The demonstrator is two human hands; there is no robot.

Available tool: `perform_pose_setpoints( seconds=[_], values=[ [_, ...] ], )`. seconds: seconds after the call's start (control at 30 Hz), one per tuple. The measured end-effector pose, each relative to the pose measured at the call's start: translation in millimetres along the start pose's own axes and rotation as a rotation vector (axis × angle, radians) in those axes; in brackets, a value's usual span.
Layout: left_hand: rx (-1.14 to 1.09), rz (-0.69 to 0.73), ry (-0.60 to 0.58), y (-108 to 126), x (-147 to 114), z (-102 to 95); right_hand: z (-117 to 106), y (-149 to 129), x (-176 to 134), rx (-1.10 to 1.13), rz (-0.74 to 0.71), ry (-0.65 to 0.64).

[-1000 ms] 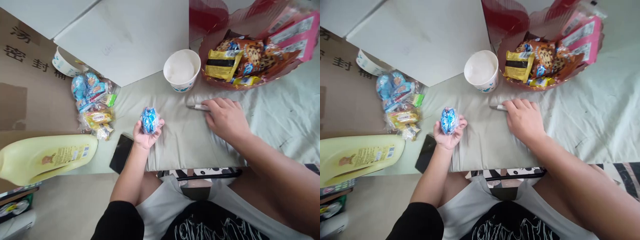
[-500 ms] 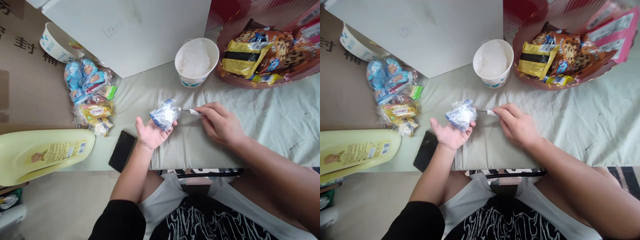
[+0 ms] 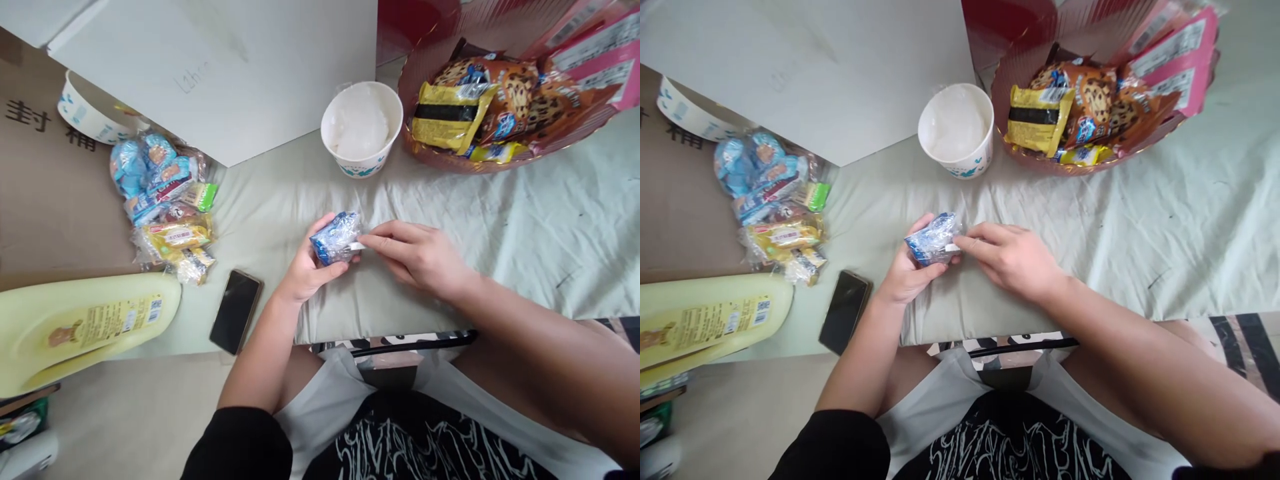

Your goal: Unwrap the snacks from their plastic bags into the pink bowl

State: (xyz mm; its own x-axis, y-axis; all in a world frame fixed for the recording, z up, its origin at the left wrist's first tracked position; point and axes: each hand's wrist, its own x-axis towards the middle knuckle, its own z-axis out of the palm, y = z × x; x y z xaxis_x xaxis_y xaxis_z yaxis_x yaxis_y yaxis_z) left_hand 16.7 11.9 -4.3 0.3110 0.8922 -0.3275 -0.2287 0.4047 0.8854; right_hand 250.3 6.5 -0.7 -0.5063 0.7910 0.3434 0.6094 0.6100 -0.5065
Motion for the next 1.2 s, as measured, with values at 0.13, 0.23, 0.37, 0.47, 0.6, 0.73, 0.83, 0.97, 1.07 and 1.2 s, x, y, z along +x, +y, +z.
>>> perform_pose_setpoints(
  seconds=[0.13,0.23,0.37,0.47,0.6,0.73,0.83,0.97,1.07,1.2],
  values=[
    [-0.047,-0.095,0.034,6,0,-8.3,-12,18,-2,-0.147,0.12,0.008],
    [-0.033,-0.116,0.014,7,0,-14.1,-21,30,-4,-0.225,0.282,0.034],
    [0.326,0.056,0.033,6,-4,-14.5,-17,32,-3,-0.307,0.397,0.062],
    [0.717,0.187,0.115,7,-8,-15.2,-11,25,0,-0.331,0.37,0.051],
    [0.882,0.392,0.406,11,-9,-21.4,-7,17,3,-0.315,0.327,0.071],
    [0.784,0.568,0.517,16,-7,-23.0,-4,15,3,-0.28,0.292,0.053],
    [0.73,0.467,0.381,17,-6,-19.9,-1,16,2,-0.26,0.262,0.034],
    [0.594,0.372,0.333,10,-5,-18.5,2,12,2,-0.202,0.221,0.041],
    [0.39,0.306,0.32,5,-4,-18.2,6,3,3,-0.082,0.16,0.03],
    [0.12,0.16,0.25,7,-1,-14.6,13,-8,4,0.114,0.05,0.038]
  ],
)
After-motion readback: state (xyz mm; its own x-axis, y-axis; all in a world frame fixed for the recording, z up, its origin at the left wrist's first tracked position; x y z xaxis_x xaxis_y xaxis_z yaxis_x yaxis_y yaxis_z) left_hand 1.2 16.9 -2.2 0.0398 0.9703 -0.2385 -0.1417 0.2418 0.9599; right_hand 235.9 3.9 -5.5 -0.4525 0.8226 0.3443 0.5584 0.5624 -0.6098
